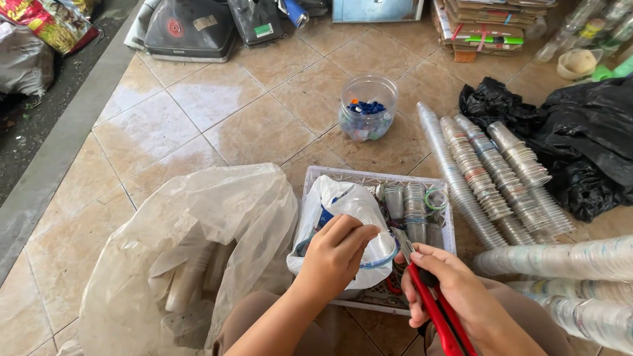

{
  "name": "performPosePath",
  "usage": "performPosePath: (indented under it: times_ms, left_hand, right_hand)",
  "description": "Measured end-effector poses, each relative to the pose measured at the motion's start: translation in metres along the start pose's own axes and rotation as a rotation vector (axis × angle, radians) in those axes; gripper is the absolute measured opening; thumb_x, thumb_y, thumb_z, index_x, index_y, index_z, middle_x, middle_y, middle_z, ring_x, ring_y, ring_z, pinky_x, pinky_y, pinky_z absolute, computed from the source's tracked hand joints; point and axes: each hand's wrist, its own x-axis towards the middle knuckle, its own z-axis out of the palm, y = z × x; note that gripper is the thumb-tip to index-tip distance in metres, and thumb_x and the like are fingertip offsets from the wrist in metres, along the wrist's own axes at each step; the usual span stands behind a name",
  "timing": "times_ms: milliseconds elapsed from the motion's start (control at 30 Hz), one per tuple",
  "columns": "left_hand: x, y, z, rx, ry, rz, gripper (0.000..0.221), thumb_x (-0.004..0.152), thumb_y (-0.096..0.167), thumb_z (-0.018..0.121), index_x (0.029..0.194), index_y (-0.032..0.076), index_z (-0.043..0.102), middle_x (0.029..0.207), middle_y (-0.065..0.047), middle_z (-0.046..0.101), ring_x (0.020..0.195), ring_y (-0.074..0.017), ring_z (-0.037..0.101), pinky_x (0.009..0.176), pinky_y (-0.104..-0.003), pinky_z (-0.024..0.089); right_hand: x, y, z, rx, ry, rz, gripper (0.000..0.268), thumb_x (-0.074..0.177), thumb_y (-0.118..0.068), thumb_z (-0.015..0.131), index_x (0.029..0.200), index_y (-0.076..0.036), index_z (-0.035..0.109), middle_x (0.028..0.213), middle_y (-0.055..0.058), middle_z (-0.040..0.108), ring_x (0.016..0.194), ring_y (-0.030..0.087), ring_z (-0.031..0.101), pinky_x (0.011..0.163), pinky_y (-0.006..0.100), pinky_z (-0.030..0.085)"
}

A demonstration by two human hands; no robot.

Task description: The person sits on the floor and uses a red utility knife to cut the rims off clear plastic cups. They pick up cups from a white crate, slice the top edge, and place the cut pieces into a plastic bag. The person also handles stacks of cups and a roll of blue tape during the process.

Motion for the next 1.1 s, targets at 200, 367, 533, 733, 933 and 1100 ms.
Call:
performPosePath:
  times_ms: [200,367,533,733,933,1100]
  left_hand:
    - [-0.004,0.003,-0.004,0.158,-0.012,0.143,0.021,0.084,-0.011,0.071,0.102,-0.001,0.069,0.093,-0.007,0.057,0.072,-0.0179,0.049,0.064,-0.029,0.045]
    - [-0.007,0.001,0.002,0.198,-0.049,0.193,0.032,0.078,-0.010,0.069,0.108,0.000,0.068,0.093,-0.007,0.054,0.076,-0.0205,0.050,0.071,-0.032,0.047]
    - [-0.005,0.003,0.003,0.176,-0.086,0.217,0.031,0.080,-0.008,0.068,0.110,-0.001,0.067,0.093,-0.009,0.052,0.076,-0.0226,0.049,0.071,-0.034,0.046]
    - [-0.010,0.003,0.012,0.135,-0.125,0.229,0.028,0.083,-0.007,0.069,0.110,-0.001,0.066,0.095,-0.009,0.053,0.077,-0.0235,0.048,0.072,-0.035,0.046]
    - [-0.015,0.004,0.021,0.157,-0.091,0.234,0.027,0.080,-0.009,0.069,0.107,-0.002,0.067,0.093,-0.009,0.052,0.076,-0.0225,0.048,0.072,-0.033,0.047]
    - [-0.016,0.004,0.026,0.176,-0.079,0.258,0.026,0.082,-0.009,0.069,0.107,-0.003,0.068,0.092,-0.009,0.052,0.075,-0.0208,0.049,0.070,-0.032,0.048]
  right_hand:
    - [-0.001,0.003,-0.001,0.028,-0.063,-0.008,0.035,0.103,-0.019,0.048,0.115,0.011,0.061,0.055,0.019,0.056,0.029,0.021,0.049,0.027,0.035,0.045]
    - [-0.006,0.001,0.001,-0.006,-0.043,-0.037,0.037,0.102,-0.019,0.048,0.111,0.013,0.064,0.053,0.019,0.055,0.028,0.019,0.044,0.026,0.034,0.043]
    - [-0.007,-0.002,-0.007,0.000,-0.034,0.027,0.036,0.102,-0.023,0.052,0.111,0.009,0.065,0.054,0.017,0.052,0.030,0.018,0.042,0.026,0.032,0.039]
    - [-0.007,0.004,-0.009,0.034,-0.030,0.024,0.034,0.102,-0.023,0.053,0.111,0.008,0.065,0.056,0.015,0.052,0.030,0.016,0.043,0.026,0.030,0.040]
    - [-0.003,0.008,-0.013,0.016,-0.014,0.001,0.035,0.102,-0.024,0.054,0.109,0.009,0.065,0.057,0.016,0.054,0.030,0.016,0.044,0.026,0.031,0.042]
    - [-0.002,0.011,-0.016,0.030,-0.004,-0.018,0.032,0.102,-0.024,0.055,0.104,0.007,0.064,0.057,0.016,0.055,0.031,0.015,0.043,0.027,0.031,0.043]
